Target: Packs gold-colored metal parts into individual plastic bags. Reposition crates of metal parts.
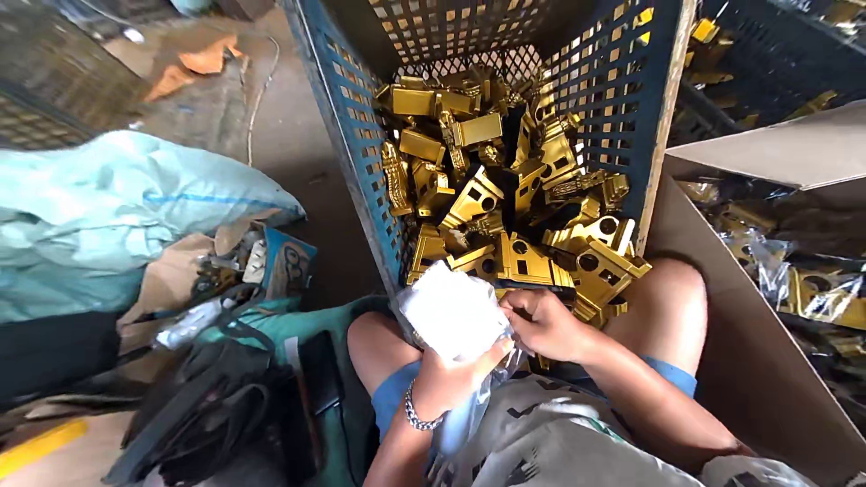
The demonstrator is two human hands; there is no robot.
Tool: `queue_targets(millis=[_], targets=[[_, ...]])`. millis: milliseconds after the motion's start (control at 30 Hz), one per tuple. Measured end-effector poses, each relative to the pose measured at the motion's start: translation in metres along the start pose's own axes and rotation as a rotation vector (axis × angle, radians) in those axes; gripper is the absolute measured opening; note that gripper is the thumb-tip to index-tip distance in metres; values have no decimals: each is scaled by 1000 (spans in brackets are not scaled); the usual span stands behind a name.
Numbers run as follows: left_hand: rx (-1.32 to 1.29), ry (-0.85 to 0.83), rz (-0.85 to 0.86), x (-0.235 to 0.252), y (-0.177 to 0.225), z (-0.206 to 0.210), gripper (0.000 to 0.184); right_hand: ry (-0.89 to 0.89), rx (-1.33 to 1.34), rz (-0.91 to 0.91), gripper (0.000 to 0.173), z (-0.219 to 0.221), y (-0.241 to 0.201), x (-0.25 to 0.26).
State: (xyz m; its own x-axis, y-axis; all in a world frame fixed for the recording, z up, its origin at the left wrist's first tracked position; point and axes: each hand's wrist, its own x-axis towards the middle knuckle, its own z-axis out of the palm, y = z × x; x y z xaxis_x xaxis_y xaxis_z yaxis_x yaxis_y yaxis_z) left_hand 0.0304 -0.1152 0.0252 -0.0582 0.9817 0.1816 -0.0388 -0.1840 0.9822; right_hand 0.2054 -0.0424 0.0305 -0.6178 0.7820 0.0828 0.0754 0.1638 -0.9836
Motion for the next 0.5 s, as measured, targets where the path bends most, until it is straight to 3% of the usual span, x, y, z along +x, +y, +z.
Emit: queue_targets(millis=[100, 167, 233, 267, 333, 400, 433, 500], targets=[[100, 26, 105, 6, -4, -9, 63, -134, 264, 85, 10, -6, 1, -13], [245, 272, 158, 19, -9, -29, 55, -208, 391, 82, 7, -18, 2, -19], [306, 505, 106, 31, -5, -51, 57, -125, 464, 28, 12, -24, 1, -25], [265, 510, 105, 34, 2, -55, 55, -31, 466, 8, 17, -24, -3, -24], [105, 248, 106, 24, 15, -42, 55, 122, 323, -61, 26, -11, -8, -16], [-35, -119, 83, 12, 23, -7, 55, 32, 82, -234, 26, 1, -11, -9], [-47, -210, 101, 10, 21, 1, 55, -34, -40, -310, 26, 1, -15, -6], [-7, -174, 155, 13, 16, -3, 40, -164, -122, -359, 37, -12, -22, 3]])
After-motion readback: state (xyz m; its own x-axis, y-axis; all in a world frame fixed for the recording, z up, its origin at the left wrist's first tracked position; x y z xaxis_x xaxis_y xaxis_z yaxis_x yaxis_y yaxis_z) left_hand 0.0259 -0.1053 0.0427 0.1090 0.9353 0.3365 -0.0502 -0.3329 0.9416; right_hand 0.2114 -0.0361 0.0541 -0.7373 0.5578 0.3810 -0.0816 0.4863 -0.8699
